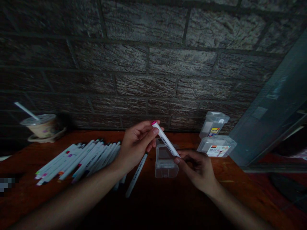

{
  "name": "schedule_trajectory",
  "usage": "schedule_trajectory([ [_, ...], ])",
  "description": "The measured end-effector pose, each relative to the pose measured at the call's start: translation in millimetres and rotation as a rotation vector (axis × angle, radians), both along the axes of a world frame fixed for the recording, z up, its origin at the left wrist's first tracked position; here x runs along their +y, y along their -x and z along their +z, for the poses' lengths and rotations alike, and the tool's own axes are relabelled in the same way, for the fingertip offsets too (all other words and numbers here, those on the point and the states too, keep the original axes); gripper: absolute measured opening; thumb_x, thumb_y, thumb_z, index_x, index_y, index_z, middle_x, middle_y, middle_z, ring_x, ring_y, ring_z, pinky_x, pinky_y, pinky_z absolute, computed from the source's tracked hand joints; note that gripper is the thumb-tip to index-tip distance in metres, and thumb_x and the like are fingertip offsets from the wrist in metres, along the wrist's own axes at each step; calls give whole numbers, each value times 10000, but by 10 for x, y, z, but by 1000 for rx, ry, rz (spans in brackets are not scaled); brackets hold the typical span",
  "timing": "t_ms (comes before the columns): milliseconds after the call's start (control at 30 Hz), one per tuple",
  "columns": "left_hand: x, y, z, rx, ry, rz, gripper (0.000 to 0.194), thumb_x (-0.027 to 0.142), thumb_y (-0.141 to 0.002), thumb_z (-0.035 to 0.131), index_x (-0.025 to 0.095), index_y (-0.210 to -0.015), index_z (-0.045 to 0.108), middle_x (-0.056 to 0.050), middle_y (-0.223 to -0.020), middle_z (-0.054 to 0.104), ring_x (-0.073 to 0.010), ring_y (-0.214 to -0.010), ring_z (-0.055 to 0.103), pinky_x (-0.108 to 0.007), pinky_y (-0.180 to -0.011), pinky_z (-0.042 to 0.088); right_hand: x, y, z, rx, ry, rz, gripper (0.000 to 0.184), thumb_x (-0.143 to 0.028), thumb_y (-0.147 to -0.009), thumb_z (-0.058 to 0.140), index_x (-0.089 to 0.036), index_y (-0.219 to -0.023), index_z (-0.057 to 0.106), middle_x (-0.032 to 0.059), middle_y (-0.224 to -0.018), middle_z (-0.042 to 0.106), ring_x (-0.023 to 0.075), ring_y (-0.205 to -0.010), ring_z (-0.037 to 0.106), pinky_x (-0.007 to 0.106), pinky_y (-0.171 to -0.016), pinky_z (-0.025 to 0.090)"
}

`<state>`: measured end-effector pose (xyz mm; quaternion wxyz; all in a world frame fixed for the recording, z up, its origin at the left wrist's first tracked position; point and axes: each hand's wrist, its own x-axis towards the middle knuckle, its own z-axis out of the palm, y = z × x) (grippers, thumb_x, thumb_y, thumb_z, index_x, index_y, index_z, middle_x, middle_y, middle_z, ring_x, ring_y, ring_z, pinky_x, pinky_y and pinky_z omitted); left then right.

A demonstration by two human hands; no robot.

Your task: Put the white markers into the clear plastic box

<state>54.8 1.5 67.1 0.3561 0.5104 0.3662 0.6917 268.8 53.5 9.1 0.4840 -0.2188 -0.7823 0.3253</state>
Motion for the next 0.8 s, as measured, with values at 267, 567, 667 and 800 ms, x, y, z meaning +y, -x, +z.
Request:
schedule_trajectory([
  [267, -60, -33, 22, 95, -7, -57, 222, 312, -891, 769, 169, -1061, 778, -64, -785, 758, -83, -491, 531, -173, -391, 375, -19, 4, 9, -47, 12, 24, 107, -287, -923, 722, -209, -926, 795, 25, -716, 774, 162, -579, 705, 239, -531, 573],
  [567, -67, -50, 21, 95, -2, -83, 135, 284, -866, 789, 164, -903, 741, -36, -749, 713, -79, -493, 539, -167, -398, 391, -41, 3, 25, -74, -8, 33, 141, -331, -924, 721, -206, -947, 781, 30, -717, 773, 169, -595, 715, 254, -555, 591],
  [667, -63, -55, 15, 73, 4, -81, 120, 253, -849, 806, 167, -894, 735, -15, -714, 702, -75, -492, 549, -155, -407, 404, -40, 14, 0, -47, 12, 28, 146, -330, -858, 801, -212, -940, 770, 20, -699, 767, 164, -559, 695, 257, -530, 581],
  [800, -71, -74, 16, 30, -38, -97, 119, 186, -829, 826, 174, -878, 719, 5, -735, 728, -63, -515, 582, -135, -452, 454, -47, 10, -30, -40, 8, -13, 98, -276, -846, 806, -212, -896, 751, 23, -718, 779, 158, -555, 697, 235, -499, 551],
])
